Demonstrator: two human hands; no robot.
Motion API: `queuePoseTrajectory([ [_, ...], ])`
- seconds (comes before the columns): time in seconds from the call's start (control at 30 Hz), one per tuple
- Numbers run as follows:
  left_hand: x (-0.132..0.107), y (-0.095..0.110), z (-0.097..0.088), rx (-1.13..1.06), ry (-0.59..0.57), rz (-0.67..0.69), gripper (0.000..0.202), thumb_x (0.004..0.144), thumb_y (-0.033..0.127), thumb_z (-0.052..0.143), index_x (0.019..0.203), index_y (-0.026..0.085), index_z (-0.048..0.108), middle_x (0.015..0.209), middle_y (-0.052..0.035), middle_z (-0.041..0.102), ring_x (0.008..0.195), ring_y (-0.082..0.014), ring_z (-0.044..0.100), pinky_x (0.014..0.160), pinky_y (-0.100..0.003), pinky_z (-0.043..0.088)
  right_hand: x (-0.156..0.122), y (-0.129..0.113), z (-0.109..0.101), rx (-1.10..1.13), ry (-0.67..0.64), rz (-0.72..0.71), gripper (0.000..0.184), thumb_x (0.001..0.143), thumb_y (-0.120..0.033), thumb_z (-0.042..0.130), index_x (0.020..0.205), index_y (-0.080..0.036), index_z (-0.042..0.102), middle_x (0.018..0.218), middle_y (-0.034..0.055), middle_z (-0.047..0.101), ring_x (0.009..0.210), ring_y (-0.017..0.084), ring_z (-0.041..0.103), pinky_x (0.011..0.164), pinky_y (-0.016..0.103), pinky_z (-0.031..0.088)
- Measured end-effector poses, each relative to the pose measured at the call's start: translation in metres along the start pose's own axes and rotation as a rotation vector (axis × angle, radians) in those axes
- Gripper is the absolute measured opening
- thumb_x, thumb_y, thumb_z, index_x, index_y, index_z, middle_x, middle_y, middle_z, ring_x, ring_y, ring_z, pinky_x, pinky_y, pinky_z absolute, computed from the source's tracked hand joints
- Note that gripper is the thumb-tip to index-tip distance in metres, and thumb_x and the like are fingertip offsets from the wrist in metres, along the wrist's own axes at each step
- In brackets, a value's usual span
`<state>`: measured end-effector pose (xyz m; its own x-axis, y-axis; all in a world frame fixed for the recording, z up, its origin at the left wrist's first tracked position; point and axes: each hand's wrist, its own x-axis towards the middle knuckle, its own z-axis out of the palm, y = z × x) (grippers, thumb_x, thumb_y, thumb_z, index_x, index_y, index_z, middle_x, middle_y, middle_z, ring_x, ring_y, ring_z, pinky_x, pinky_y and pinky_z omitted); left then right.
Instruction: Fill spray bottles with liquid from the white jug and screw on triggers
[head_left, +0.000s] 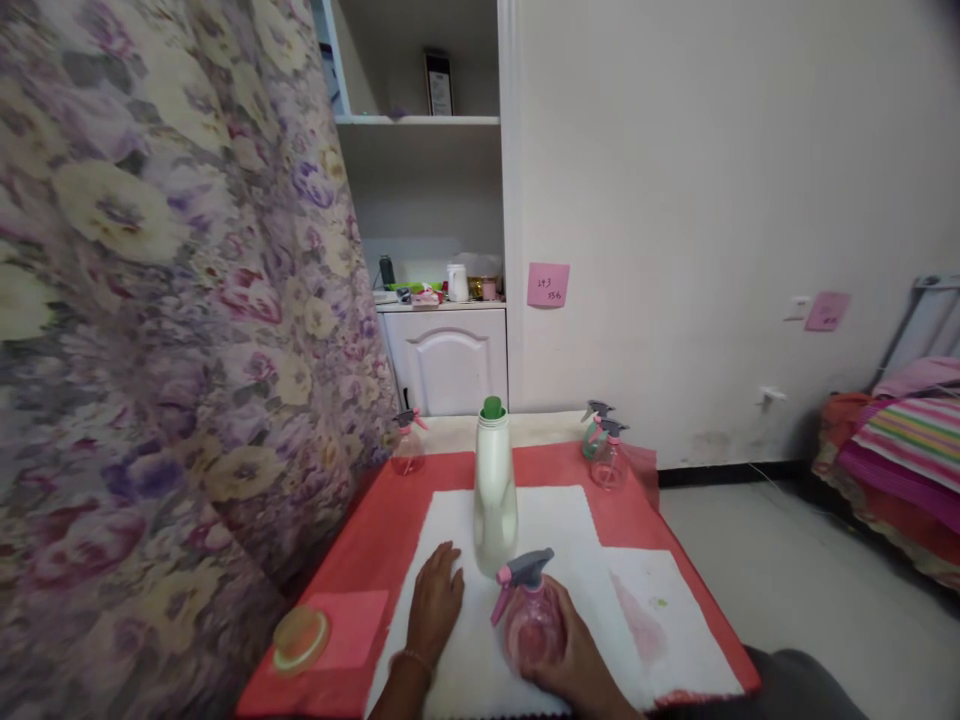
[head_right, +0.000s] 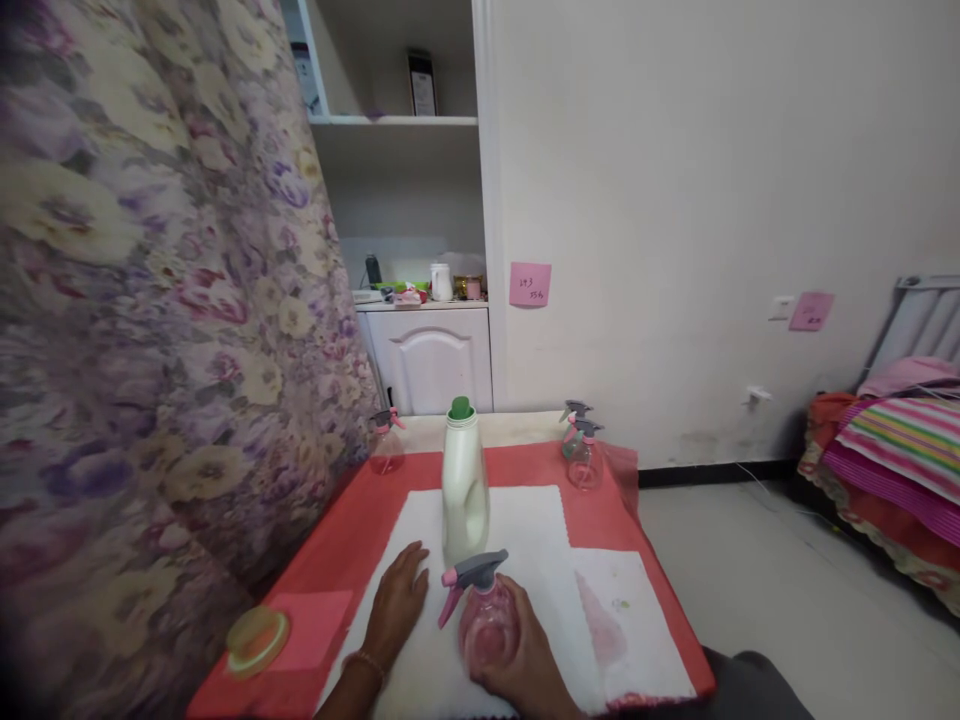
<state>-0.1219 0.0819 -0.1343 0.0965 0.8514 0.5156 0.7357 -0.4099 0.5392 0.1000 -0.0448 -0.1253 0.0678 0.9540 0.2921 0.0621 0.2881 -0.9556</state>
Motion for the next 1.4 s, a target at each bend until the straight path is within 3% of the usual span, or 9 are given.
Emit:
queuePoseTrajectory([
  [0.23, -0.030, 0.068, -0.030, -0.269, -0.065, -0.086, 0.036, 0.091, 0.037, 0.038, 0.105, 0.020, 0.066, 0.107, -0.0071, 0.074, 0.102, -0.0211, 0.068, 0.089, -0.035, 0.056, -0.001, -0.001, -0.001, 0.022, 0.010, -0.011, 0.085, 0.053, -0.008, 0.067, 0.132, -0.026, 0.043, 0.131, 0.0077, 0.060, 0.124, 0.030, 0.055, 0.107, 0.046, 0.040],
  [0.43, -0.055, 0.112, -0.038, -0.709, -0.246, -0.243, 0.038, 0.088, 0.041, 0.048, 0.115, 0.020, 0.063, 0.124, -0.0083, 0.068, 0.116, -0.0247, 0.061, 0.104, -0.039, 0.045, -0.002, -0.001, -0.002, 0.036, -0.001, -0.013, 0.085, 0.053, -0.010, 0.070, 0.133, -0.025, 0.044, 0.131, 0.0067, 0.060, 0.125, 0.029, 0.055, 0.108, 0.043, 0.041],
  [0.53, -0.062, 0.115, -0.028, -0.732, -0.256, -0.215, 0.043, 0.088, 0.040, 0.048, 0.124, 0.020, 0.058, 0.130, -0.0100, 0.063, 0.122, -0.0258, 0.057, 0.108, -0.042, 0.042, 0.000, 0.001, 0.001, 0.058, 0.006, -0.041, 0.085, 0.054, -0.013, 0.073, 0.132, -0.026, 0.044, 0.132, 0.0067, 0.060, 0.124, 0.029, 0.055, 0.107, 0.042, 0.042],
  [0.63, -0.071, 0.115, -0.006, -0.671, -0.143, -0.158, 0.049, 0.084, 0.039, 0.053, 0.129, 0.020, 0.054, 0.141, -0.0128, 0.052, 0.133, -0.0289, 0.045, 0.113, -0.047, 0.034, 0.000, 0.007, 0.008, -0.002, 0.099, -0.051, 0.076, 0.063, -0.023, 0.075, 0.132, -0.025, 0.044, 0.132, 0.0084, 0.059, 0.122, 0.029, 0.056, 0.106, 0.042, 0.044],
  [0.87, -0.083, 0.129, 0.035, -0.570, -0.025, -0.172, 0.075, 0.069, 0.033, 0.067, 0.136, 0.015, 0.039, 0.143, -0.0223, 0.039, 0.138, -0.0369, 0.034, 0.114, -0.053, 0.029, -0.013, 0.034, 0.021, -0.167, 0.308, -0.082, 0.059, 0.088, -0.037, 0.056, 0.142, -0.028, 0.034, 0.140, 0.0108, 0.048, 0.132, 0.031, 0.044, 0.111, 0.046, 0.038],
  [1.0, -0.078, 0.135, 0.030, -0.567, -0.032, -0.212, 0.074, 0.066, 0.034, 0.067, 0.131, 0.009, 0.041, 0.138, -0.0261, 0.042, 0.135, -0.0403, 0.036, 0.111, -0.053, 0.032, -0.018, 0.041, 0.024, -0.195, 0.286, -0.094, 0.053, 0.094, -0.043, 0.046, 0.143, -0.031, 0.029, 0.141, 0.0110, 0.044, 0.133, 0.032, 0.041, 0.110, 0.050, 0.038],
  [1.1, -0.070, 0.134, 0.016, -0.641, -0.108, -0.192, 0.064, 0.069, 0.031, 0.065, 0.128, 0.015, 0.045, 0.133, -0.0195, 0.050, 0.131, -0.0352, 0.043, 0.111, -0.047, 0.035, -0.022, 0.036, 0.026, -0.234, 0.336, -0.135, 0.051, 0.095, -0.041, 0.042, 0.143, -0.030, 0.028, 0.143, 0.0116, 0.040, 0.133, 0.032, 0.040, 0.111, 0.050, 0.036],
  [1.3, -0.049, 0.121, -0.015, -0.802, -0.375, -0.096, 0.062, 0.076, 0.034, 0.065, 0.133, 0.022, 0.044, 0.133, -0.0108, 0.057, 0.125, -0.0285, 0.053, 0.108, -0.042, 0.041, -0.030, 0.031, 0.014, -0.252, 0.303, -0.165, 0.064, 0.081, -0.034, 0.062, 0.139, -0.029, 0.035, 0.130, 0.0095, 0.051, 0.120, 0.032, 0.053, 0.097, 0.044, 0.049],
  [1.4, -0.044, 0.115, -0.018, -0.718, -0.362, -0.018, 0.058, 0.080, 0.035, 0.063, 0.133, 0.020, 0.047, 0.138, -0.0127, 0.052, 0.132, -0.0287, 0.046, 0.114, -0.045, 0.034, -0.024, 0.031, 0.004, -0.256, 0.292, -0.150, 0.063, 0.076, -0.033, 0.068, 0.134, -0.027, 0.044, 0.126, 0.0082, 0.056, 0.120, 0.031, 0.055, 0.097, 0.041, 0.050],
])
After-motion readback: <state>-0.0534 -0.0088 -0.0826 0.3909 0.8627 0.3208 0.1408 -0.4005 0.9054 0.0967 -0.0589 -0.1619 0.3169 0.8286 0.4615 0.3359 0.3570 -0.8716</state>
